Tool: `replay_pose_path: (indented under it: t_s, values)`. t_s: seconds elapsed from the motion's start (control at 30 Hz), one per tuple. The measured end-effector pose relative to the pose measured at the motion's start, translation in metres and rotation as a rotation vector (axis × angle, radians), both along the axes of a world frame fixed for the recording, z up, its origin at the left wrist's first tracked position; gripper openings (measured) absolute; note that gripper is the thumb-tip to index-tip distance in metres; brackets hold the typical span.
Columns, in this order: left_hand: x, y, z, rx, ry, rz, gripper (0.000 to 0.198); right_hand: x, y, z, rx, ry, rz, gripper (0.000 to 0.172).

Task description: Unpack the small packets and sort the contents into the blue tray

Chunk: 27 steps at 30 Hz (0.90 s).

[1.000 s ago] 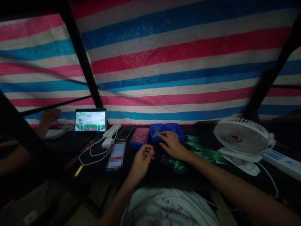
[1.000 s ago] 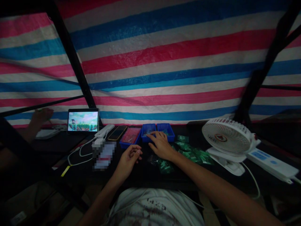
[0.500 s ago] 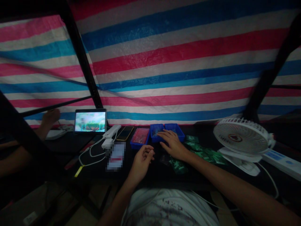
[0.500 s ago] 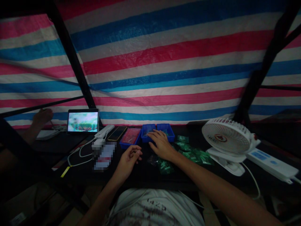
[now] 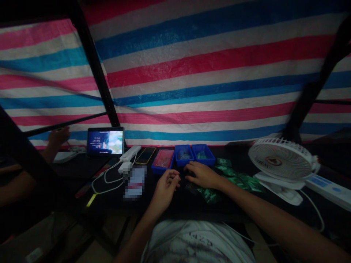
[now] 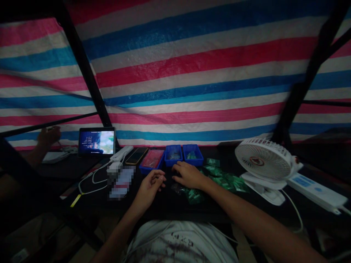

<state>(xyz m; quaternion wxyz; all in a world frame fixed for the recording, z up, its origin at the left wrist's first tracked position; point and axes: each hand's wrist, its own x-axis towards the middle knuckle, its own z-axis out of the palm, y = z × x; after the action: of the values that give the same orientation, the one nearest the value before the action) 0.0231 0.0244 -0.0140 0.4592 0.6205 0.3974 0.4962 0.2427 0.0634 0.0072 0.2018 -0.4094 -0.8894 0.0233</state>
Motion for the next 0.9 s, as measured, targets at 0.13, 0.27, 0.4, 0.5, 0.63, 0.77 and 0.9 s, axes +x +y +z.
replay_pose_path:
  t_s: [0.13,0.27,0.4,0.5,0.63,0.77,0.9]
  values:
    - [-0.0001,0.0004,0.0000,0.008,0.000,-0.008,0.027,0.0009,0.0006,0.0007,-0.020,0.025,0.040,0.019]
    - [-0.0003,0.0003,0.0003,0.007,0.002,-0.011,0.027,0.0003,0.0002,0.0032,-0.025,0.032,0.057,0.018]
    - [-0.0003,-0.0002,0.0008,0.010,0.006,-0.011,0.026,0.0006,0.0013,0.0045,-0.063,0.066,0.051,0.021]
    - [-0.0002,-0.0002,0.0009,0.012,0.007,-0.009,0.025,0.0017,0.0028,0.0037,-0.107,0.128,0.055,0.022]
    - [0.0000,0.0000,0.0010,0.012,0.008,-0.006,0.026,0.0017,0.0026,0.0029,-0.132,0.219,0.094,0.022]
    - [0.0002,-0.0001,0.0009,0.004,0.004,-0.009,0.027,-0.0011,0.0014,0.0064,-0.131,0.383,0.111,0.019]
    - [0.0000,-0.0001,0.0003,0.002,0.008,-0.004,0.026,-0.0033,0.0039,0.0094,-0.244,0.644,0.108,0.024]
